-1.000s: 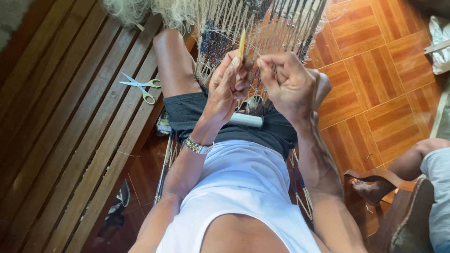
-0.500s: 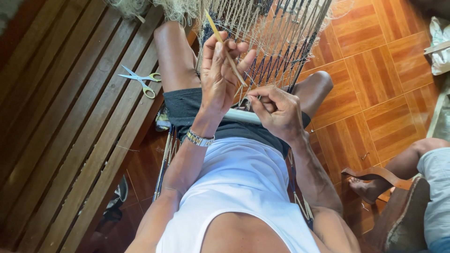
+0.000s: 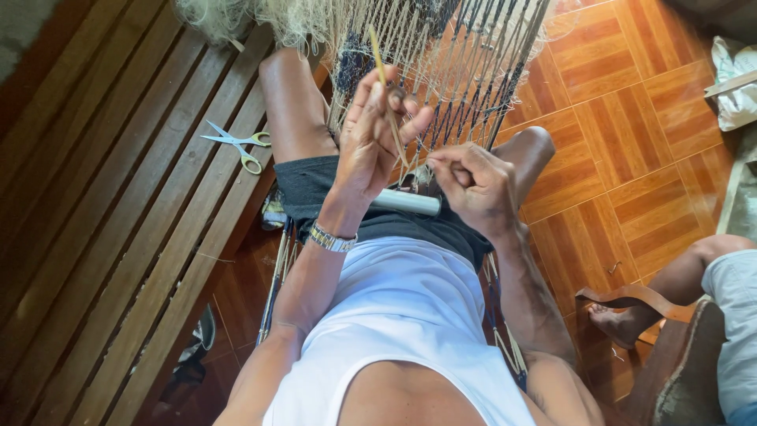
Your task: Weaving or repairing a fishing net using a wooden shuttle and line.
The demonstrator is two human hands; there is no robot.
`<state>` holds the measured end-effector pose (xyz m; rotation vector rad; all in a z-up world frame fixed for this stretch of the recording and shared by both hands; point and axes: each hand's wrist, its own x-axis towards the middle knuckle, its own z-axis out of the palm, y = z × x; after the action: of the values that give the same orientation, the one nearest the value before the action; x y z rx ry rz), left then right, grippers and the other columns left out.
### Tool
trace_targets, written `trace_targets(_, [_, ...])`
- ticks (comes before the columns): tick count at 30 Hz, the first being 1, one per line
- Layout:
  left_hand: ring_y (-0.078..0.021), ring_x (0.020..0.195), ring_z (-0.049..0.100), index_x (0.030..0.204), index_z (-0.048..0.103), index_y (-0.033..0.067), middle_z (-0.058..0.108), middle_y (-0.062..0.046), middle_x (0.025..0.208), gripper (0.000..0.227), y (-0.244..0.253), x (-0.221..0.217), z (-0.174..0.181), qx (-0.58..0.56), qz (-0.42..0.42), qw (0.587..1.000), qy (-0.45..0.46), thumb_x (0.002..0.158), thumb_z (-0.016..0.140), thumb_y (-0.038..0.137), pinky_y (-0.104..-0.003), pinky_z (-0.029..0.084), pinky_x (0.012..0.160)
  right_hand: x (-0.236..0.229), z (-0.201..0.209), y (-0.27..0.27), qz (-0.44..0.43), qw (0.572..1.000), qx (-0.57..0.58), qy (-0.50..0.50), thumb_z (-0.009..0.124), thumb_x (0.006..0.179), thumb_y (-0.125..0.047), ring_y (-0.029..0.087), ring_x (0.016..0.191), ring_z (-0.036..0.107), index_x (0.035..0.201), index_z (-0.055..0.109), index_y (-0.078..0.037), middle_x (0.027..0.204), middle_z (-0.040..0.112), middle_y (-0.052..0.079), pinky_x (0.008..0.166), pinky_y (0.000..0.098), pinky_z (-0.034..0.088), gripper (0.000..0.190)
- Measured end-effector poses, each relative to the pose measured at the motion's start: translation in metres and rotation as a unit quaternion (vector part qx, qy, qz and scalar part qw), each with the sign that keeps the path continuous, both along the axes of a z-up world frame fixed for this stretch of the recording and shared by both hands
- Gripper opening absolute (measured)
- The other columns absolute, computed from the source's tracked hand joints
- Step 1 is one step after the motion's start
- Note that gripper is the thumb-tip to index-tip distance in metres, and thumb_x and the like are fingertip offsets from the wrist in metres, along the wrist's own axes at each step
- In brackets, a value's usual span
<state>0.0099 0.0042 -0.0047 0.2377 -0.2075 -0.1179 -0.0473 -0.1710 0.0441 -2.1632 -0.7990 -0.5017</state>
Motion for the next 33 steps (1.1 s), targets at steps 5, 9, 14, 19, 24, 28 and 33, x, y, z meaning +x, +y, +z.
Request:
trace_targets(5, [-0.0255, 0.098, 0.071, 0.135, 0.056, -0.0030, 0.056, -0.009, 0.099, 0.030, -0.013, -0.004, -0.002, 0.082, -0.032, 0.995, -0.048, 0.113, 0.047, 0.015, -0.047, 0.066, 0.093, 0.012, 0.035, -0.002, -0.044, 0.988, -0.074, -0.129, 0.077, 0.101, -0.002, 0.016, 0.054, 0.048, 0.104, 0.076, -0.004, 0.068, 0.046, 0.002, 0.050, 0.0290, 0.042, 0.003])
trace_targets(9, [-0.0197, 0.066, 0.065, 0.140, 0.051, -0.0058, 0.037, -0.004, 0.088, 0.038, -0.024, -0.013, 0.001, 0.187, -0.022, 0.980, -0.064, 0.114, 0.039, 0.019, -0.031, 0.057, 0.036, 0.025, 0.051, -0.003, -0.027, 0.985, -0.042, -0.163, 0.078, 0.098, 0.000, 0.014, 0.051, 0.054, 0.102, 0.080, -0.003, 0.067, 0.046, -0.001, 0.047, 0.0249, 0.043, 0.005])
trace_targets(14, [-0.0073, 0.049, 0.050, 0.142, 0.049, -0.0069, 0.042, -0.006, 0.091, 0.038, -0.020, -0.009, -0.001, 0.176, -0.036, 0.980, -0.087, 0.114, 0.038, 0.018, -0.019, 0.043, 0.030, 0.030, 0.069, 0.008, -0.026, 0.988, -0.028, -0.148, 0.079, 0.098, 0.001, 0.016, 0.055, 0.058, 0.104, 0.078, -0.002, 0.072, 0.051, 0.002, 0.046, 0.0266, 0.044, 0.006])
trace_targets(19, [-0.0014, 0.050, 0.046, 0.143, 0.049, -0.0063, 0.042, -0.002, 0.091, 0.042, -0.008, -0.001, -0.009, 0.175, -0.044, 0.977, -0.110, 0.114, 0.036, 0.022, -0.015, 0.040, 0.031, 0.048, 0.041, 0.005, -0.008, 0.992, 0.013, -0.126, 0.078, 0.097, 0.002, 0.017, 0.056, 0.057, 0.106, 0.079, -0.002, 0.074, 0.053, 0.003, 0.044, 0.0268, 0.047, 0.010])
trace_targets(24, [-0.0048, 0.047, 0.044, 0.144, 0.049, -0.0068, 0.042, -0.007, 0.090, 0.037, -0.011, -0.004, -0.009, 0.197, -0.043, 0.970, -0.138, 0.113, 0.038, 0.010, -0.018, 0.040, 0.031, 0.055, 0.036, 0.009, -0.006, 0.992, 0.022, -0.126, 0.077, 0.098, 0.003, 0.016, 0.057, 0.056, 0.108, 0.077, 0.000, 0.077, 0.054, 0.006, 0.044, 0.0271, 0.048, 0.010])
trace_targets(28, [-0.0040, 0.050, 0.030, 0.116, 0.058, 0.0093, 0.035, 0.002, 0.081, 0.024, 0.002, -0.011, 0.015, 0.278, -0.087, 0.945, -0.148, 0.113, 0.046, 0.029, -0.016, 0.022, 0.039, 0.051, 0.041, 0.010, -0.021, 0.992, -0.028, -0.121, 0.074, 0.103, 0.006, 0.016, 0.076, 0.060, 0.113, 0.071, 0.003, 0.098, 0.063, 0.011, 0.059, 0.0254, 0.054, 0.010])
trace_targets(33, [-0.0033, 0.059, 0.021, 0.138, 0.058, 0.0076, 0.026, 0.006, 0.078, 0.036, 0.006, -0.009, 0.000, 0.317, -0.076, 0.932, -0.158, 0.115, 0.045, 0.032, -0.017, 0.021, 0.048, 0.042, 0.052, 0.012, -0.145, 0.962, -0.129, -0.191, 0.081, 0.105, -0.015, 0.005, 0.068, 0.063, 0.106, 0.078, -0.012, 0.092, 0.071, -0.003, 0.041, 0.0198, 0.037, 0.004])
